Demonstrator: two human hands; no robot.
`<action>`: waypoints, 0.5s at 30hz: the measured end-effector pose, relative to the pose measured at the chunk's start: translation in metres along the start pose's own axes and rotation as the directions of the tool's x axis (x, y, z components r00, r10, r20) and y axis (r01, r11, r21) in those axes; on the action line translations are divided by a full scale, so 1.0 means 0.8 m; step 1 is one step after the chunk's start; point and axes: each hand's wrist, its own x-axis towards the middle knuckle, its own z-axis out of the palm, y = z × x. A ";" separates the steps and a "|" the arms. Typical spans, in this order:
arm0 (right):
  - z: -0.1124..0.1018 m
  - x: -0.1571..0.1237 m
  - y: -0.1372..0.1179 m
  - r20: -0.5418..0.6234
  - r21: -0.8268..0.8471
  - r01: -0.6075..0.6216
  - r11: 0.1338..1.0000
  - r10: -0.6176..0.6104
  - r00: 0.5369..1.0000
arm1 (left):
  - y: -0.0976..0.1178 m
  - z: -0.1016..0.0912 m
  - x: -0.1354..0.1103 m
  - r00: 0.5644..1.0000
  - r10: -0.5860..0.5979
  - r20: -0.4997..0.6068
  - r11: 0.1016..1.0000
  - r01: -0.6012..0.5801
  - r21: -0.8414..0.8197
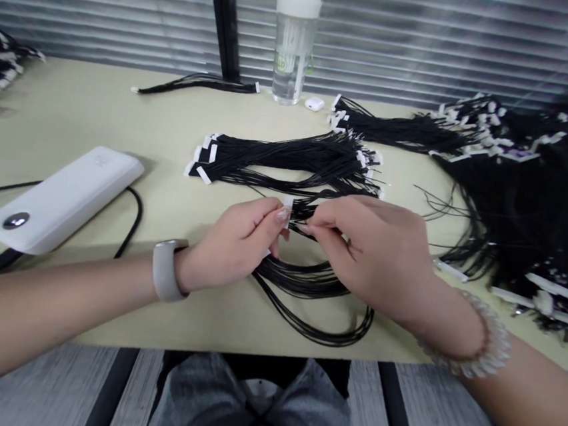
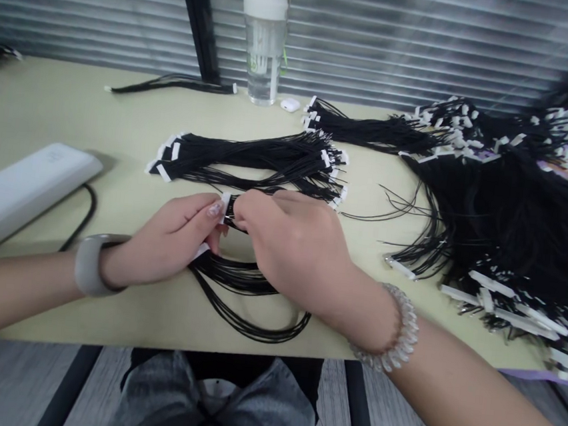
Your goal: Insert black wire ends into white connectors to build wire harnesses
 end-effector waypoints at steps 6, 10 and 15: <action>0.004 0.002 0.003 -0.038 0.004 0.049 0.999 -0.049 0.998 | 0.001 -0.002 0.001 0.999 0.014 0.052 1.000 -0.015 0.004; 0.004 0.005 0.002 -0.033 0.073 0.030 0.997 -0.028 0.999 | 0.001 -0.002 0.001 0.998 0.026 0.055 1.000 -0.027 0.005; 0.005 0.004 0.000 -0.071 0.265 -0.122 0.957 0.145 0.987 | 0.002 -0.002 0.001 0.999 0.015 0.042 1.000 -0.014 -0.026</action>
